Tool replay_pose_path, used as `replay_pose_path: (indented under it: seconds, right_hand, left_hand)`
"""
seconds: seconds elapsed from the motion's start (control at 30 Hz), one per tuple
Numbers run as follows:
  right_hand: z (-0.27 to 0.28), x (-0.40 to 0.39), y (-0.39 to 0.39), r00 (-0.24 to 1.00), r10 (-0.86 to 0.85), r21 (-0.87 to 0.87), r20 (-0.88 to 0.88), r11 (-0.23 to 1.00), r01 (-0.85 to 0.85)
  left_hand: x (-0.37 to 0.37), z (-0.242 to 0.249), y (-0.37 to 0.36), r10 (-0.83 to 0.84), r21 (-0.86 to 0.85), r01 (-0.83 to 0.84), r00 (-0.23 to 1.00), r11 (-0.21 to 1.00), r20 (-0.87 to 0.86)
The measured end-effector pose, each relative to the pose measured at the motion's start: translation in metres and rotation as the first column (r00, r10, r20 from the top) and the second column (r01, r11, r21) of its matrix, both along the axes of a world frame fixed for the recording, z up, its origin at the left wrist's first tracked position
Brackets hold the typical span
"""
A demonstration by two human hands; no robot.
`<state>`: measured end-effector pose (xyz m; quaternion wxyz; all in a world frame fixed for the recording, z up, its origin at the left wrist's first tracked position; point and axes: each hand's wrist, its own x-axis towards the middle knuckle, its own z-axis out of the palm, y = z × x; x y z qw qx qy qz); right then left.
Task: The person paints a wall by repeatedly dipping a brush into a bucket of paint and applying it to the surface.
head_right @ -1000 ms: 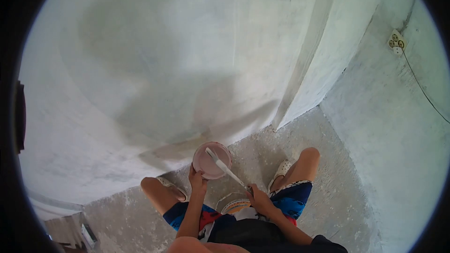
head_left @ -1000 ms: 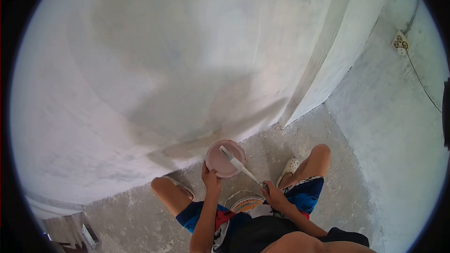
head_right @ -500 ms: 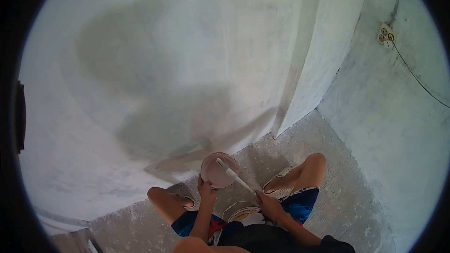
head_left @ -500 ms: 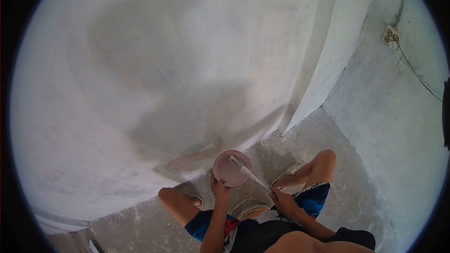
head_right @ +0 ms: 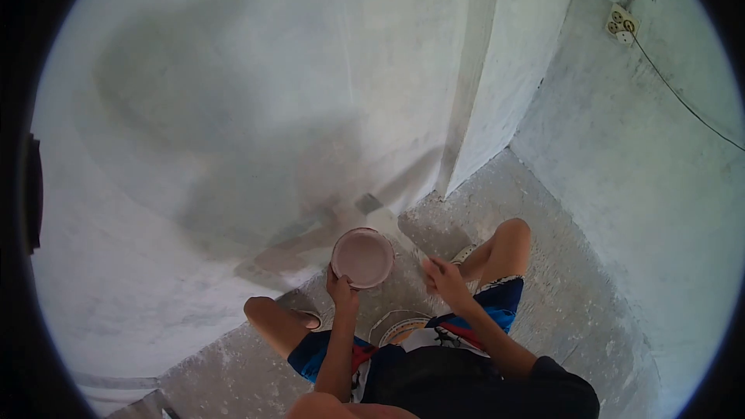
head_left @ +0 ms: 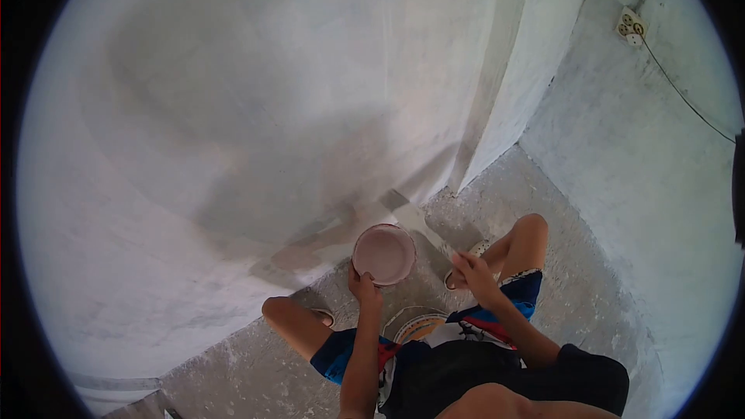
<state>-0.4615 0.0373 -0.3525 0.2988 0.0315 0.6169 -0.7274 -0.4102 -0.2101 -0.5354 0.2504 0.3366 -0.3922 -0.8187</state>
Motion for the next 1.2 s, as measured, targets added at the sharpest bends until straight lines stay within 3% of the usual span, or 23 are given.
replay_pose_path:
  seconds: [0.23,0.4,0.53,0.63,0.77,0.93,1.0,1.1,1.2]
  right_hand:
    - [0.034,-0.066,-0.002,0.999,-0.031,-0.045,-0.022,0.999,0.030]
    - [0.106,-0.097,0.004,0.993,0.021,-0.132,-0.116,0.991,-0.036]
    - [0.204,-0.101,0.007,0.960,-0.009,-0.154,-0.280,0.987,-0.035]
    - [0.269,-0.100,0.007,0.907,-0.041,-0.217,-0.419,0.974,-0.057]
    - [0.316,-0.098,0.015,0.807,-0.089,-0.226,-0.584,0.972,-0.057]
    - [0.289,-0.093,0.016,0.770,-0.149,-0.269,-0.621,0.963,-0.031]
    - [0.262,-0.095,0.005,0.774,-0.182,-0.207,-0.606,0.976,0.067]
    - [0.192,-0.112,-0.014,0.836,-0.168,-0.140,-0.523,0.984,0.110]
    - [0.098,-0.108,-0.025,0.875,-0.125,-0.062,-0.468,0.992,0.108]
  left_hand:
    - [0.001,-0.001,0.003,0.046,0.042,-0.047,0.999,0.998,0.011]
    - [0.000,-0.013,0.002,0.037,0.020,-0.037,0.999,0.999,0.025]
    - [0.002,0.007,0.006,0.008,0.025,-0.007,1.000,1.000,-0.024]
    - [-0.002,0.017,0.012,-0.003,0.064,0.003,1.000,0.998,-0.006]
    - [0.001,0.017,0.009,-0.017,0.029,0.017,1.000,0.999,-0.012]
    - [0.003,0.025,0.013,0.023,0.056,-0.025,0.999,0.998,0.035]
    - [0.007,0.025,0.011,0.013,0.049,-0.013,1.000,0.999,0.010]
    - [0.012,0.006,0.006,-0.009,0.013,0.009,1.000,1.000,0.016]
    - [0.018,0.026,0.008,0.004,0.027,-0.006,0.999,1.000,0.045]
